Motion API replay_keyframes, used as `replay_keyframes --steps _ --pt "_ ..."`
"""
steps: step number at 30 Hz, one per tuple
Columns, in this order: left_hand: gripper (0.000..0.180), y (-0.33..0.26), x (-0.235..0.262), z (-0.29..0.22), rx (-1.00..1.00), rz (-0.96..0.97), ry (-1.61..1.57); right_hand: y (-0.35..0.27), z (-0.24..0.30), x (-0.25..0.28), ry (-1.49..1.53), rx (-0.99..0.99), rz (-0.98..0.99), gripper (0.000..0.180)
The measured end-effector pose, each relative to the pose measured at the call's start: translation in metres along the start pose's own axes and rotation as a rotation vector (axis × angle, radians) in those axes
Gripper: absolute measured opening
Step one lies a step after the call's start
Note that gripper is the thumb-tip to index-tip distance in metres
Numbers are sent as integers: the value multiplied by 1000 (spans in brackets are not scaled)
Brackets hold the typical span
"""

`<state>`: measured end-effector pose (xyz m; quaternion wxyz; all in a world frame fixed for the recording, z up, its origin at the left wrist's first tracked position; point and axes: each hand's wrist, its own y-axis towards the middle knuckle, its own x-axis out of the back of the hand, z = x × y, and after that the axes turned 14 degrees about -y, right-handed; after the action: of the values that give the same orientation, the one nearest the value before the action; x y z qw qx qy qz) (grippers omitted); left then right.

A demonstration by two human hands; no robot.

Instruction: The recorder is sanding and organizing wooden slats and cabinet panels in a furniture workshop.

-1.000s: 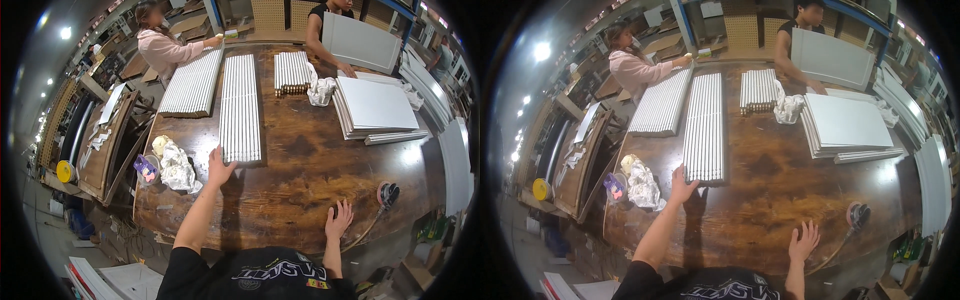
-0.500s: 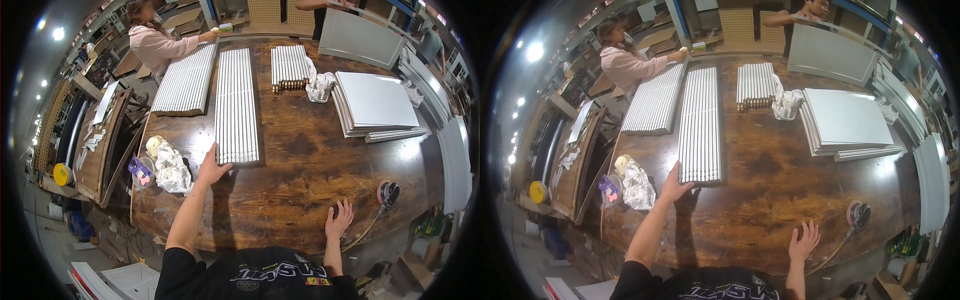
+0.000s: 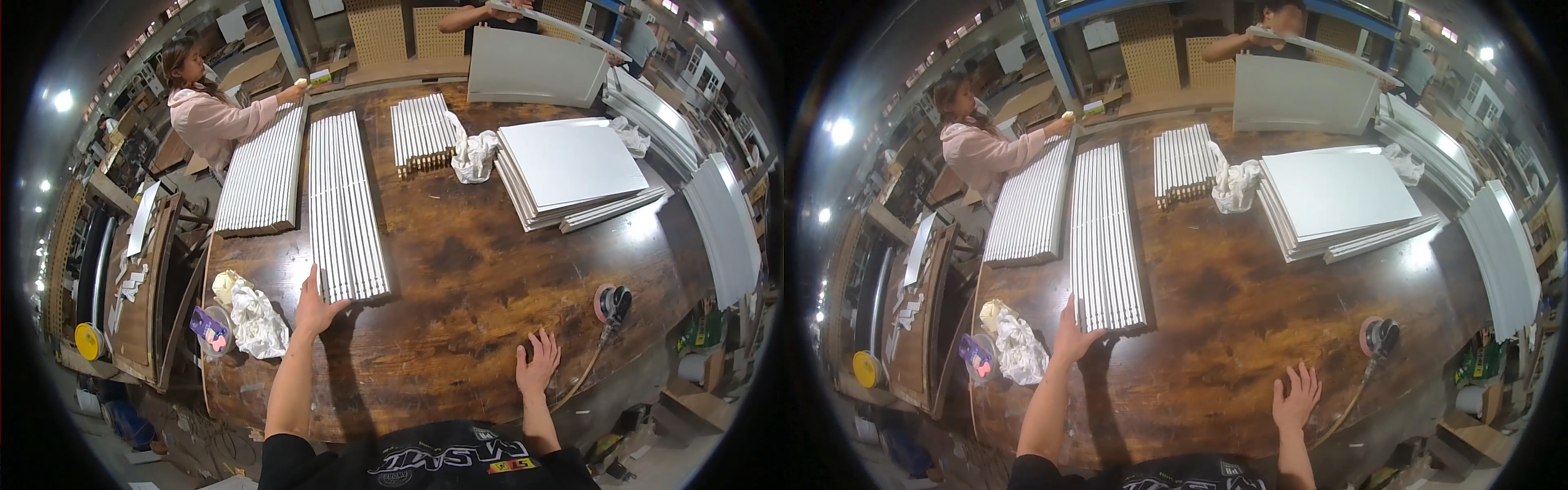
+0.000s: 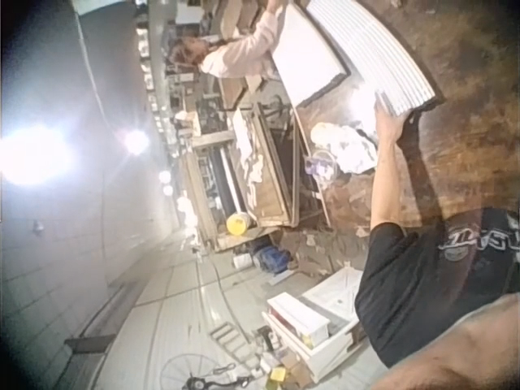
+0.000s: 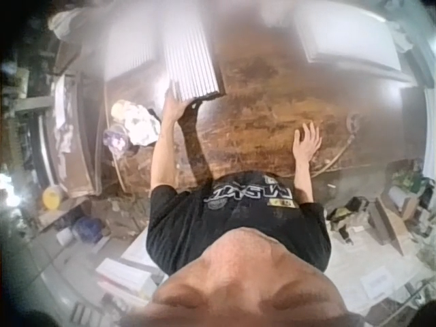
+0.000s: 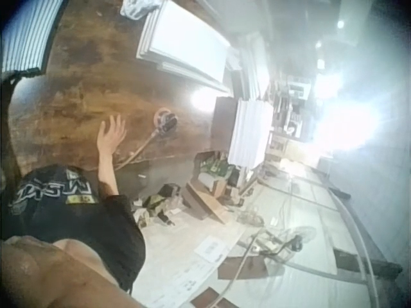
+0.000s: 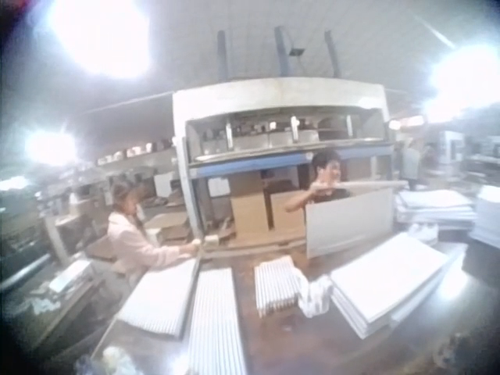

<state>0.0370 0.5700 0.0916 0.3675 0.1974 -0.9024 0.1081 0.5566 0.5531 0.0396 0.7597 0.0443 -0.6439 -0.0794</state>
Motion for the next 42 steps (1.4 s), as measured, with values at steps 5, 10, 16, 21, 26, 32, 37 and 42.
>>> replay_keyframes --steps 5,10,16,21,26,32,37,42 --pt "114 5 19 20 -13 -49 -61 1 -1 0 6 -11 -15 41" --pt "113 41 14 13 66 2 -186 -1 2 3 10 -29 -46 40" --pt "116 92 -39 37 299 -192 109 -5 -3 5 -12 -18 -107 38" --pt "107 44 -27 0 296 -180 133 -3 -6 7 14 -30 -127 40" --pt "106 -89 -15 23 212 -212 156 -1 23 7 82 8 -161 36" --pt "107 -278 35 -23 314 -147 -77 -39 169 -7 1351 22 462 35" --pt "114 -423 55 -22 329 -106 -123 -93 299 6 1295 -235 1663 91" --pt "111 -502 35 -31 389 -125 -70 -141 325 2 1541 -461 1959 84"
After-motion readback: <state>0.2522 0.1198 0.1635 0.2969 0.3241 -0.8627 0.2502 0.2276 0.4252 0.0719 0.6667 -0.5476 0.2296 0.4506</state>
